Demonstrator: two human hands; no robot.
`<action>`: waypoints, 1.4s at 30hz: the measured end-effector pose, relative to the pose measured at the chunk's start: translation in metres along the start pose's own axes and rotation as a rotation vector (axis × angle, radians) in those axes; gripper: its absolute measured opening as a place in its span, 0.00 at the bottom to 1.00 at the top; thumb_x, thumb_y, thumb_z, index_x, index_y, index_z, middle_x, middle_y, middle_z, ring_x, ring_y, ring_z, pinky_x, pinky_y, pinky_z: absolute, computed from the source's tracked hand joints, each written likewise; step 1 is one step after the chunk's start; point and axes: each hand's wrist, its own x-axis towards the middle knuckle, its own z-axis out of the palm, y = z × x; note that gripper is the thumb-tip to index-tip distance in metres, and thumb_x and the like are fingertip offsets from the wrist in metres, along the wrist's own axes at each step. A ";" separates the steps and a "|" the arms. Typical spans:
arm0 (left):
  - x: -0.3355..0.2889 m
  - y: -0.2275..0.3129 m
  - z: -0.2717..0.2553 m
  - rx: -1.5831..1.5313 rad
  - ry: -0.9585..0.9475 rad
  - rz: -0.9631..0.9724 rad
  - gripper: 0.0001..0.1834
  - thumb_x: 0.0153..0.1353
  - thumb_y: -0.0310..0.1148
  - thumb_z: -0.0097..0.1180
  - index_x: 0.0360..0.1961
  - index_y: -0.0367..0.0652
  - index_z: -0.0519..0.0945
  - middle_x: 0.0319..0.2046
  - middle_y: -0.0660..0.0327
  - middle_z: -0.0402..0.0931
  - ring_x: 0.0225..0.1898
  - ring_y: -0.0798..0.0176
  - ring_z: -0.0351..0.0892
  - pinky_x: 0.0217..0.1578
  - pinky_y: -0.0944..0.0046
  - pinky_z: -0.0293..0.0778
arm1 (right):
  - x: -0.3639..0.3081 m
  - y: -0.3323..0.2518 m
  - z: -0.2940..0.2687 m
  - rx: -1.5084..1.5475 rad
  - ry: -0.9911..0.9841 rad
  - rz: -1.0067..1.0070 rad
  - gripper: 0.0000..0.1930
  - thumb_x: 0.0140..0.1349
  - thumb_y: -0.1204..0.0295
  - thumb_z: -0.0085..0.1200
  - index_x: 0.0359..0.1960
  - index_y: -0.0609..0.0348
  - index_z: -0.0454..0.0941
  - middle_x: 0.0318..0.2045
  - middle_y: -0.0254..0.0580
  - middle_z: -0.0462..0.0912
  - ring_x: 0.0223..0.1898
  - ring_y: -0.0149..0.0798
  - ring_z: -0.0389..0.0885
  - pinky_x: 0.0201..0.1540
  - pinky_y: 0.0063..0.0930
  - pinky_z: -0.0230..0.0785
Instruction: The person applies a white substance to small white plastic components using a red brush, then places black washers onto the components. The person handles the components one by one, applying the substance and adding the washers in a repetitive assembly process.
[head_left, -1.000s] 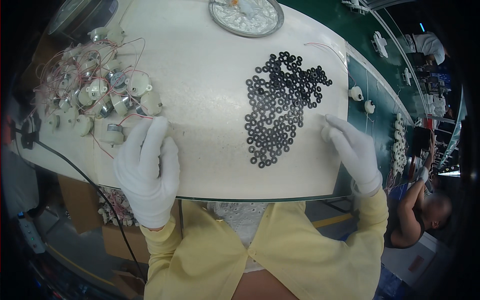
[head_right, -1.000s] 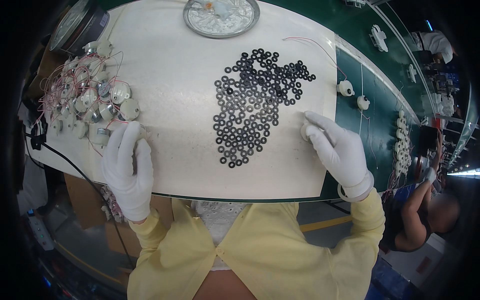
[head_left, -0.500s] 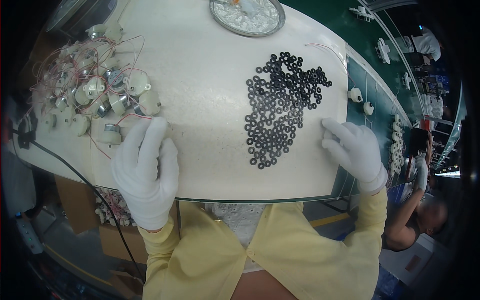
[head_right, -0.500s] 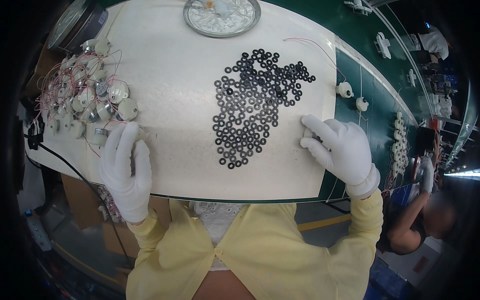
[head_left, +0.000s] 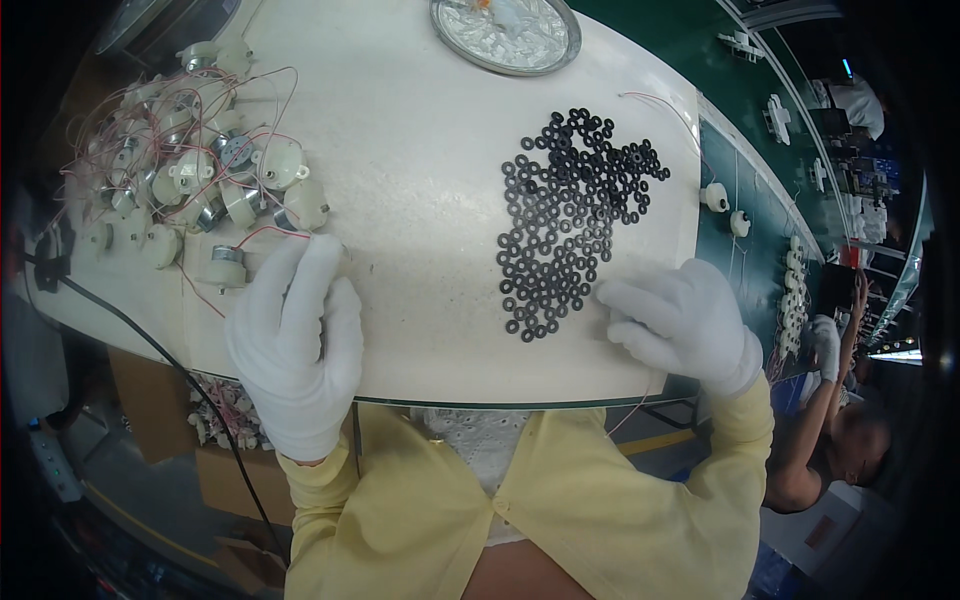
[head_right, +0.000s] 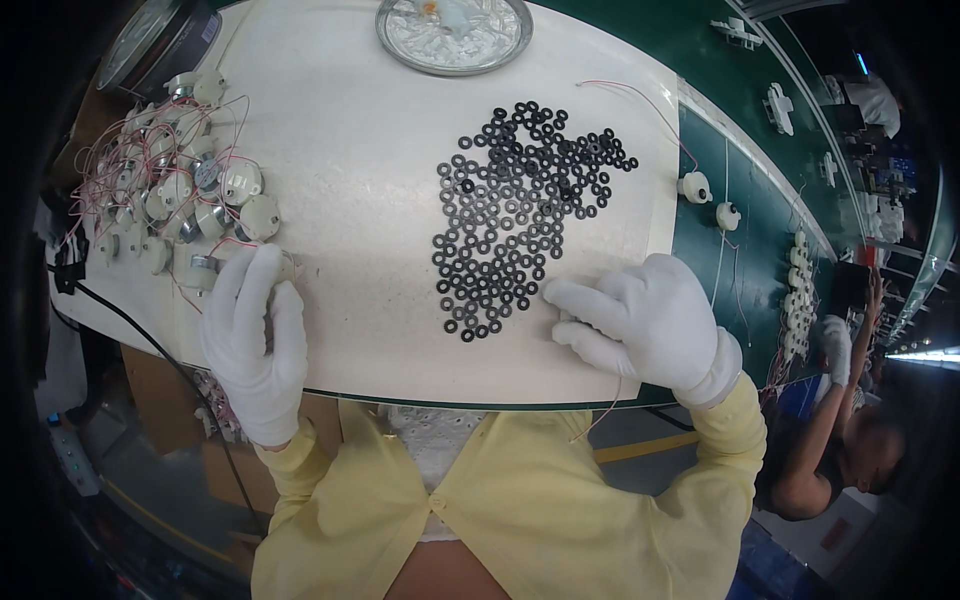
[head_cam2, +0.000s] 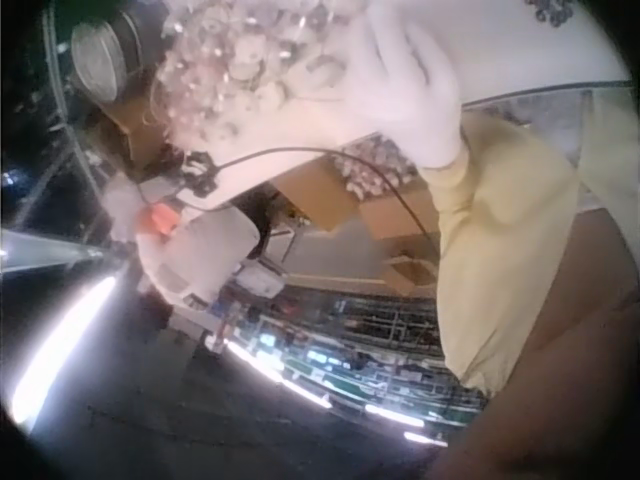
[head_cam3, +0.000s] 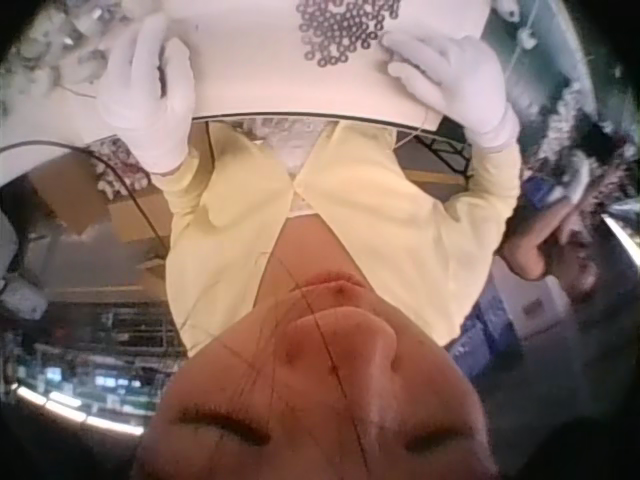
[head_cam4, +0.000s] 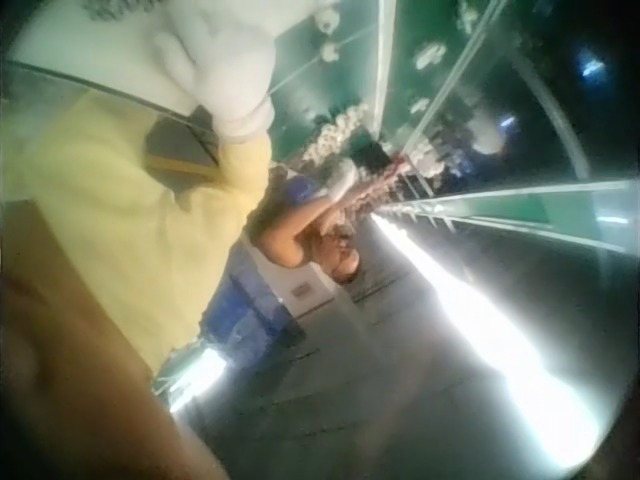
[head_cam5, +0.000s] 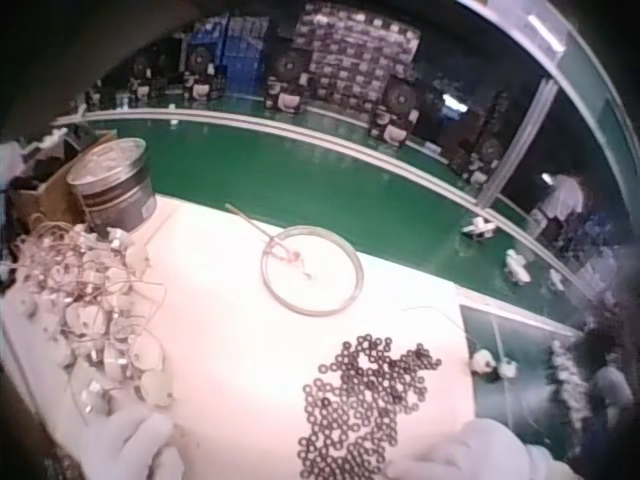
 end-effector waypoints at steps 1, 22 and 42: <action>0.000 -0.001 0.000 0.007 0.000 0.006 0.24 0.48 0.18 0.62 0.50 0.41 0.80 0.43 0.53 0.79 0.26 0.54 0.75 0.28 0.58 0.69 | 0.000 -0.001 0.000 0.010 0.012 0.012 0.17 0.55 0.58 0.62 0.45 0.47 0.83 0.15 0.31 0.70 0.14 0.38 0.68 0.21 0.33 0.58; 0.002 0.000 -0.001 0.037 -0.017 0.003 0.22 0.48 0.20 0.61 0.48 0.40 0.80 0.43 0.54 0.79 0.28 0.54 0.75 0.29 0.58 0.69 | -0.016 0.011 0.008 0.997 0.059 0.410 0.22 0.62 0.78 0.61 0.57 0.68 0.71 0.34 0.36 0.82 0.31 0.25 0.76 0.34 0.24 0.73; 0.001 -0.002 0.000 0.027 0.012 0.027 0.23 0.48 0.21 0.62 0.49 0.40 0.80 0.43 0.54 0.79 0.29 0.53 0.76 0.30 0.57 0.70 | 0.022 -0.004 -0.020 -0.124 -0.173 0.029 0.18 0.50 0.63 0.65 0.45 0.41 0.80 0.25 0.28 0.75 0.27 0.35 0.76 0.34 0.32 0.63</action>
